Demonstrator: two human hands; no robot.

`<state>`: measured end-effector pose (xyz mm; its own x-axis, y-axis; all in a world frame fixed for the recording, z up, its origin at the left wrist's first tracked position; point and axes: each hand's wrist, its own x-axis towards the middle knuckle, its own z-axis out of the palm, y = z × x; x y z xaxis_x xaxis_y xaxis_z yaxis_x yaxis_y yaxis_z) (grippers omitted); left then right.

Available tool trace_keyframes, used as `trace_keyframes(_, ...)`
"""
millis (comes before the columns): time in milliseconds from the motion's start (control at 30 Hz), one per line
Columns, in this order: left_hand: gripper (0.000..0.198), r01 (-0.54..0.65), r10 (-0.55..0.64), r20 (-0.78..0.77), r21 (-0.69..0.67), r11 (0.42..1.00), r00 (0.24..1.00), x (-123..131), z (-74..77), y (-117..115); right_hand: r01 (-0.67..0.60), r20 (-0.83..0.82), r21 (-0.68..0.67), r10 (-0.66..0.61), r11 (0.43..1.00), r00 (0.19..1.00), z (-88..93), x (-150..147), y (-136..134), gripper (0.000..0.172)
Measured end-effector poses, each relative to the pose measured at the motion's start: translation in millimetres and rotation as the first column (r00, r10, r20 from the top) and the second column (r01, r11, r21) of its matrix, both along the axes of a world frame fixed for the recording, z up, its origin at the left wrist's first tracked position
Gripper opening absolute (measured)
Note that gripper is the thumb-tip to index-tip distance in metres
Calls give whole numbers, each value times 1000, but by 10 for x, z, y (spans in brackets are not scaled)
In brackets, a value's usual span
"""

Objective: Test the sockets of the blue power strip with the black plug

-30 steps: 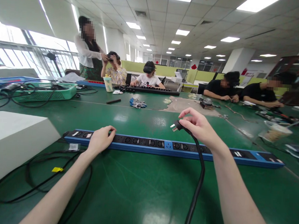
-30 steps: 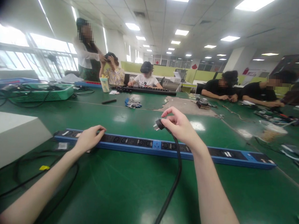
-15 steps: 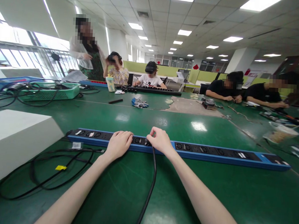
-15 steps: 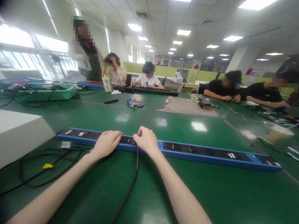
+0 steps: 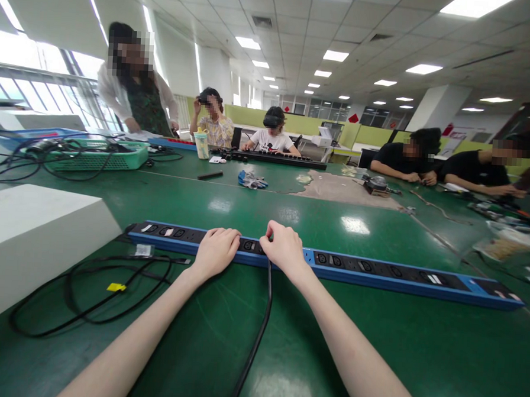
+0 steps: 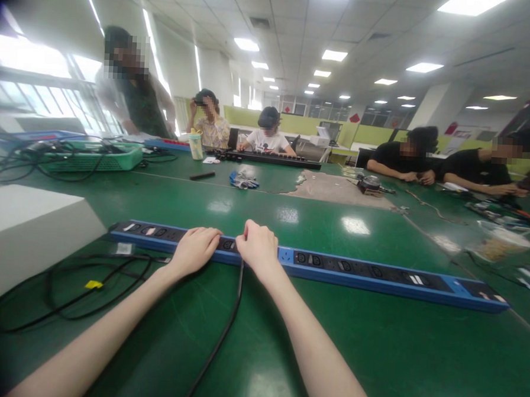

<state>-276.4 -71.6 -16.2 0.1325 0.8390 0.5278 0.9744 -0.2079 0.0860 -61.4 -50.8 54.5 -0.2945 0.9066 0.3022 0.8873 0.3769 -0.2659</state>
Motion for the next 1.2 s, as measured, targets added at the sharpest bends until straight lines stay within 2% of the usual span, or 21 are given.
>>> trace_keyframes(200,32,16,-16,16,-4,1000,1000,-12,5,-7,21,86,66,-27,998,996,73,-143,-71,16)
trace_keyframes(300,33,13,-13,18,-3,1000,1000,-14,3,-2,19,73,40,-22,999,997,65,-145,-44,16)
trace_keyframes(633,34,3,-3,22,-6,1000,1000,-27,-12,3,-109,-175,-113,88,988,981,23,46,250,10)
trace_keyframes(800,35,-1,1,26,-12,1000,1000,-23,2,-1,-188,-285,-248,114,950,952,-18,71,258,12)
trace_keyframes(967,34,1,-1,35,-20,1000,999,-20,11,-5,-60,-172,-117,39,991,984,7,21,224,13)
trace_keyframes(1200,34,0,1,39,-6,1000,999,-13,3,-11,-29,-98,-101,19,995,995,-40,-41,149,15)
